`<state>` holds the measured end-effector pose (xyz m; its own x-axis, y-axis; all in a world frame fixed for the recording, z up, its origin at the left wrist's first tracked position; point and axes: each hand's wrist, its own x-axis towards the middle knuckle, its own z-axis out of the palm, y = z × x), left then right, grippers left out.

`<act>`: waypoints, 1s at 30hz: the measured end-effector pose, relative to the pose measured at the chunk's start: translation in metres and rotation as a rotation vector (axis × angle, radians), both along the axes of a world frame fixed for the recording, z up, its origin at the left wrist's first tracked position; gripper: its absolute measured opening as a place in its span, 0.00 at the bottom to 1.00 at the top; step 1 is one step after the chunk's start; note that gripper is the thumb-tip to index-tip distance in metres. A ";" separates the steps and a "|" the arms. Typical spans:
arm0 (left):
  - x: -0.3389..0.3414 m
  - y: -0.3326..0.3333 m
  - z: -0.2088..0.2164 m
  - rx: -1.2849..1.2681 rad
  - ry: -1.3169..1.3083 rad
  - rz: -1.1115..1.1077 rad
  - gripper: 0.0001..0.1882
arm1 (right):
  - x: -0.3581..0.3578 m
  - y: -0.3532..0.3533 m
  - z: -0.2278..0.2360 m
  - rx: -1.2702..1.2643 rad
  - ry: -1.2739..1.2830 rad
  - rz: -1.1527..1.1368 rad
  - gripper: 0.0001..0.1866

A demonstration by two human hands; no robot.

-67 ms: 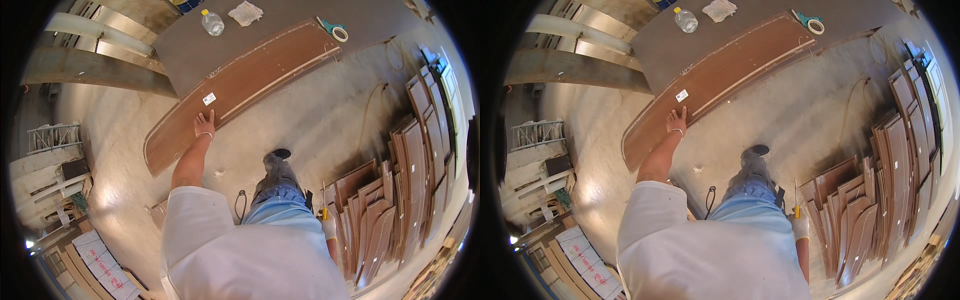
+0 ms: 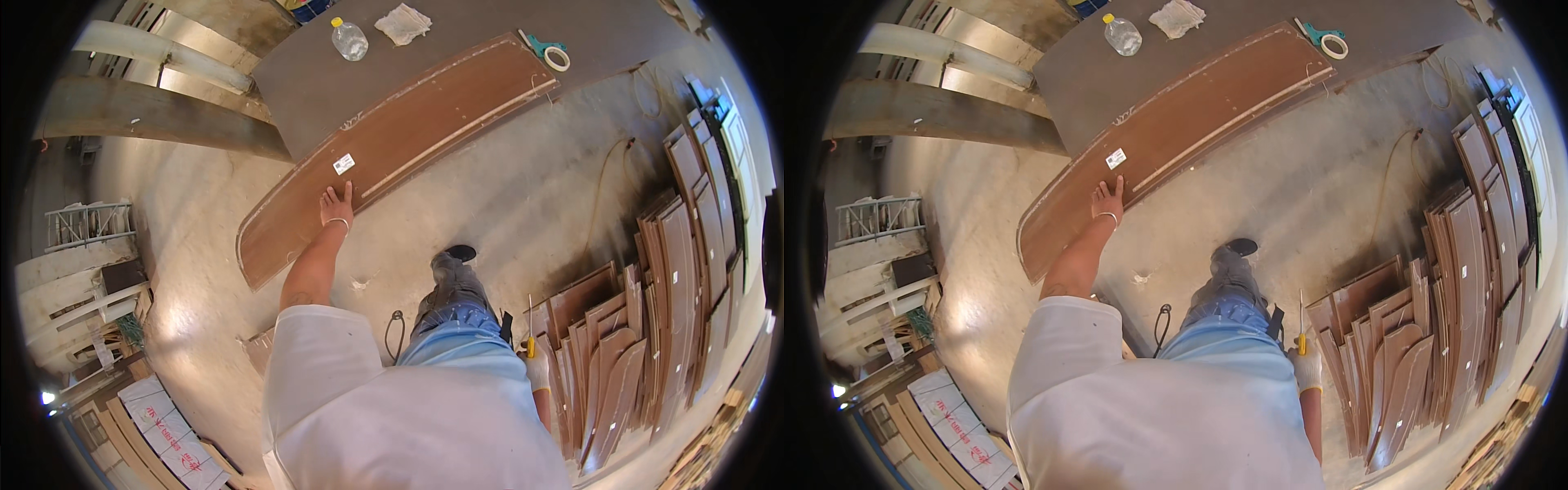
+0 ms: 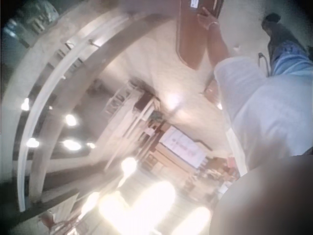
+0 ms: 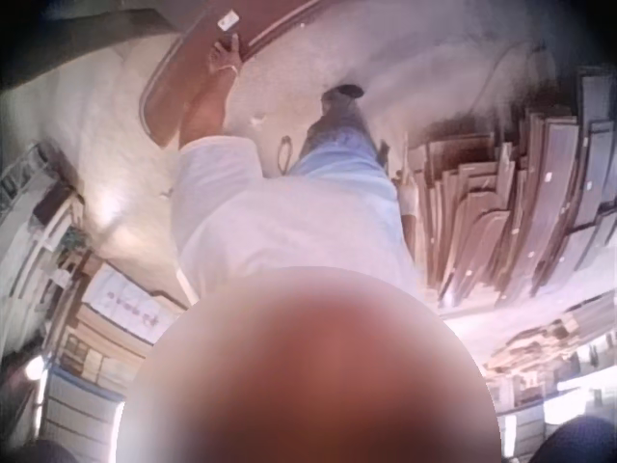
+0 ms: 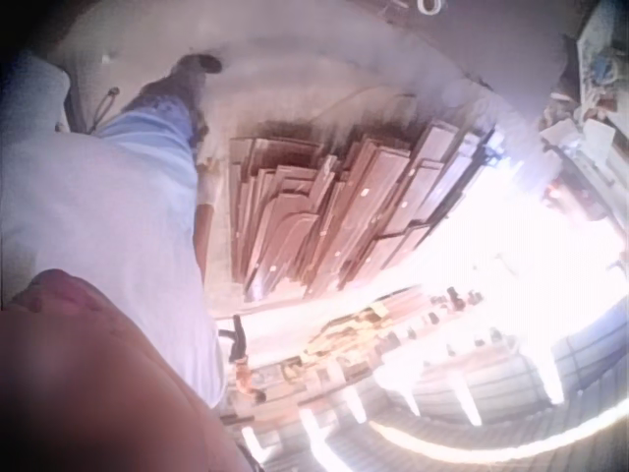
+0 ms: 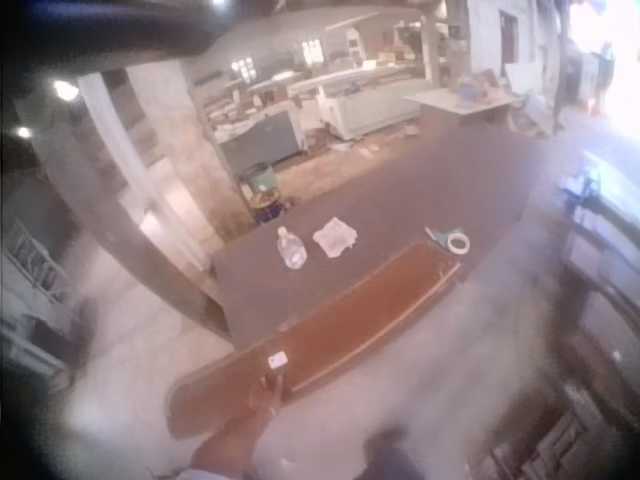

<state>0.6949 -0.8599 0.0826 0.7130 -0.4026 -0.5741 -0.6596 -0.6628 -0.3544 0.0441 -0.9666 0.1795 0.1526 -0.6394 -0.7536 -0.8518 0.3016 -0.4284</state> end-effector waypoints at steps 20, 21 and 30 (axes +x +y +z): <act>-0.014 -0.054 0.002 -0.077 0.087 -0.186 0.40 | 0.048 -0.036 0.003 0.033 0.235 0.178 0.20; -0.016 -0.062 0.002 -0.079 0.088 -0.205 0.40 | 0.050 -0.036 0.003 0.035 0.233 0.176 0.21; -0.038 -0.150 0.015 -0.098 0.126 -0.345 0.45 | 0.060 -0.028 0.013 0.047 0.223 0.012 0.21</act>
<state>0.6570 -1.0100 0.0975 0.4521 -0.6643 -0.5953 -0.8844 -0.4209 -0.2019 0.1038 -0.9947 0.1927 -0.0135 -0.6018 -0.7985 -0.9274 0.3061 -0.2150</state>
